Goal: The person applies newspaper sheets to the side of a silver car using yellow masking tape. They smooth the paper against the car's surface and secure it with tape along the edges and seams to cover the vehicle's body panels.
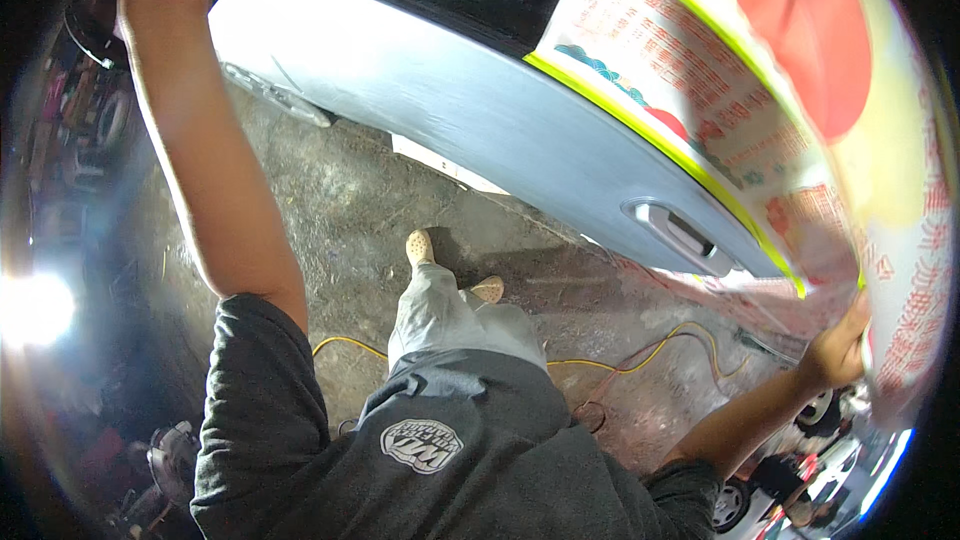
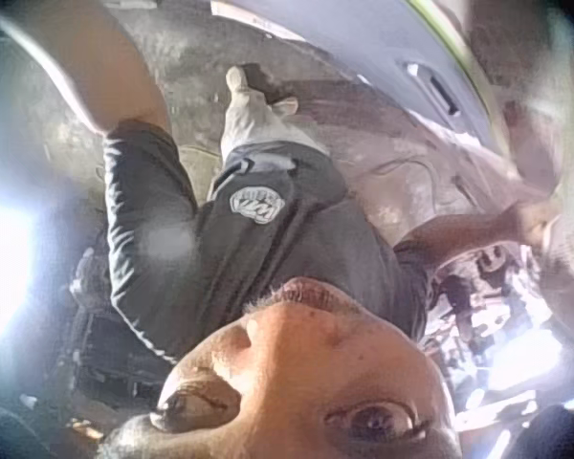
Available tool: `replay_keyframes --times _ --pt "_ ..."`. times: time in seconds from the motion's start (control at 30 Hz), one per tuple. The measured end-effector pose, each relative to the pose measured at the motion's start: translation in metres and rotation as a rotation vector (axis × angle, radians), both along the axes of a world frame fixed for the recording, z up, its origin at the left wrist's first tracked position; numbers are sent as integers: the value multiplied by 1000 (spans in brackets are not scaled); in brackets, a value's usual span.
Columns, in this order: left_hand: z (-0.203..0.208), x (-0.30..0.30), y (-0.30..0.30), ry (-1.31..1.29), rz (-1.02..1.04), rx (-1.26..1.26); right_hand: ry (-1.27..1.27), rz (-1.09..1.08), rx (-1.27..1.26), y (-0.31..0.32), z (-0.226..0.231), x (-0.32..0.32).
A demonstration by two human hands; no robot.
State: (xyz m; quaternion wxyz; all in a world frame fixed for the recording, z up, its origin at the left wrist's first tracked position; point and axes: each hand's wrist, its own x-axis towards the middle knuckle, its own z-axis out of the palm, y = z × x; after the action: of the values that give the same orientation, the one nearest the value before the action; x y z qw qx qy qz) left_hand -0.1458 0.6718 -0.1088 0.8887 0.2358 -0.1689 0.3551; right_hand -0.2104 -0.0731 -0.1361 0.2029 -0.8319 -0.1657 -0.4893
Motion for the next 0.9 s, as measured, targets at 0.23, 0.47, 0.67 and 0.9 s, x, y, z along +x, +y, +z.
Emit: replay_keyframes --times 0.23,0.47,0.67,0.9 --pt "-96 36 6 237 434 328 132 -172 -124 24 -50 -19" --pt "-155 68 41 255 541 494 649 -88 250 113 -126 -16" --pt "-170 77 40 371 701 538 768 -153 284 167 -170 5" --pt "-218 79 71 534 689 815 726 -244 205 171 -182 0"
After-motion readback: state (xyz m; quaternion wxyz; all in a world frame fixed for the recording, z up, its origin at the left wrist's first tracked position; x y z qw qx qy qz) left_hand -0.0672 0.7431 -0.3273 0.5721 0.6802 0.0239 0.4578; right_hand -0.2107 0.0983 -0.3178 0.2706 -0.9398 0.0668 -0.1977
